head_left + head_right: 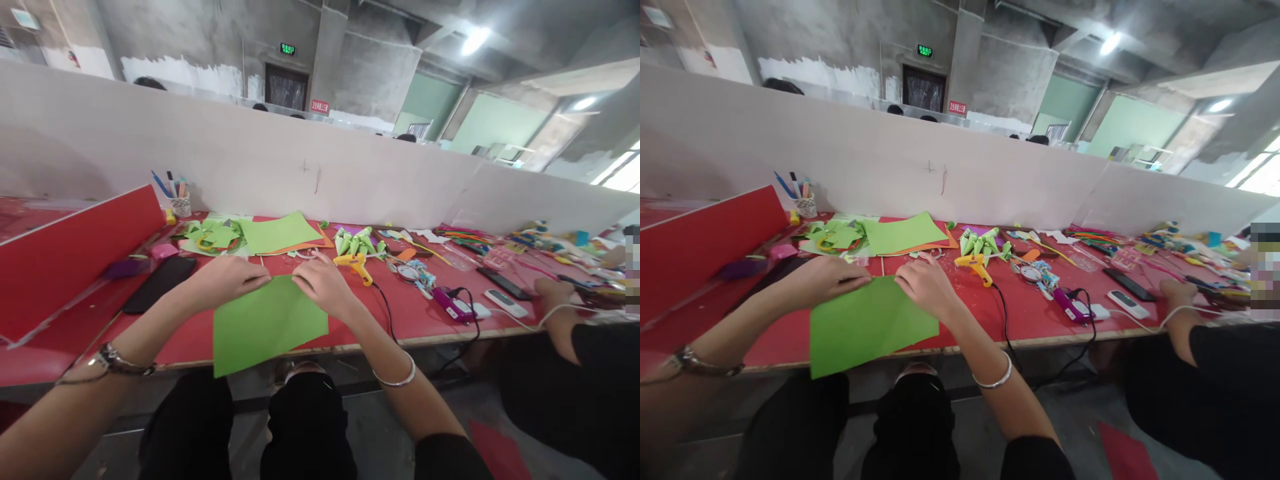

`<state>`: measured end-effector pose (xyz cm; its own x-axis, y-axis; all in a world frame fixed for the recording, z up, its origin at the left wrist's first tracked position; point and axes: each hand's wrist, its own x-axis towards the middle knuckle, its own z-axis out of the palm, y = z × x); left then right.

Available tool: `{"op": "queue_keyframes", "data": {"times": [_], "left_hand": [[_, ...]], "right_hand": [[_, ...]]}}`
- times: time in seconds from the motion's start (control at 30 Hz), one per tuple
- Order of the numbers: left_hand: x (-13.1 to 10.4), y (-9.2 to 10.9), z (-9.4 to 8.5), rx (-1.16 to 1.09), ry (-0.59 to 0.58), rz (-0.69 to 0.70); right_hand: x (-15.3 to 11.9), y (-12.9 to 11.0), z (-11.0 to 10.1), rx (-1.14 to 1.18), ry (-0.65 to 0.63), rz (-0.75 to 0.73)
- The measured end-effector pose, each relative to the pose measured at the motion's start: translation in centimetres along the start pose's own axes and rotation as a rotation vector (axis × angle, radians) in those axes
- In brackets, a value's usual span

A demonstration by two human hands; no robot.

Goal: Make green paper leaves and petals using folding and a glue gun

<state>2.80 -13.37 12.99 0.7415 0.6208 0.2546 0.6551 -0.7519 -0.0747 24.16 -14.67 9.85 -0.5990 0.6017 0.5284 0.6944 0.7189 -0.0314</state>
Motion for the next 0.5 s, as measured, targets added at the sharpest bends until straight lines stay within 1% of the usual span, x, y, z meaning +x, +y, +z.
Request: {"op": "queue_keyframes", "data": {"times": [0.1,0.2,0.33,0.5], "left_hand": [[0.8,0.8,0.7,0.178,0.079,-0.01],[1.4,1.7,0.8,0.308,0.16,-0.003],[1.7,2.7,0.4,0.334,0.245,0.038],[1.5,3.0,0.4,0.341,0.378,0.049]], "right_hand": [[0.2,0.2,0.4,-0.008,-0.015,0.043],[0.5,-0.1,0.4,-0.024,-0.012,0.051],[1.0,-0.4,0.4,-0.028,-0.005,0.061],[1.0,-0.6,0.6,0.02,0.022,0.048]]}}
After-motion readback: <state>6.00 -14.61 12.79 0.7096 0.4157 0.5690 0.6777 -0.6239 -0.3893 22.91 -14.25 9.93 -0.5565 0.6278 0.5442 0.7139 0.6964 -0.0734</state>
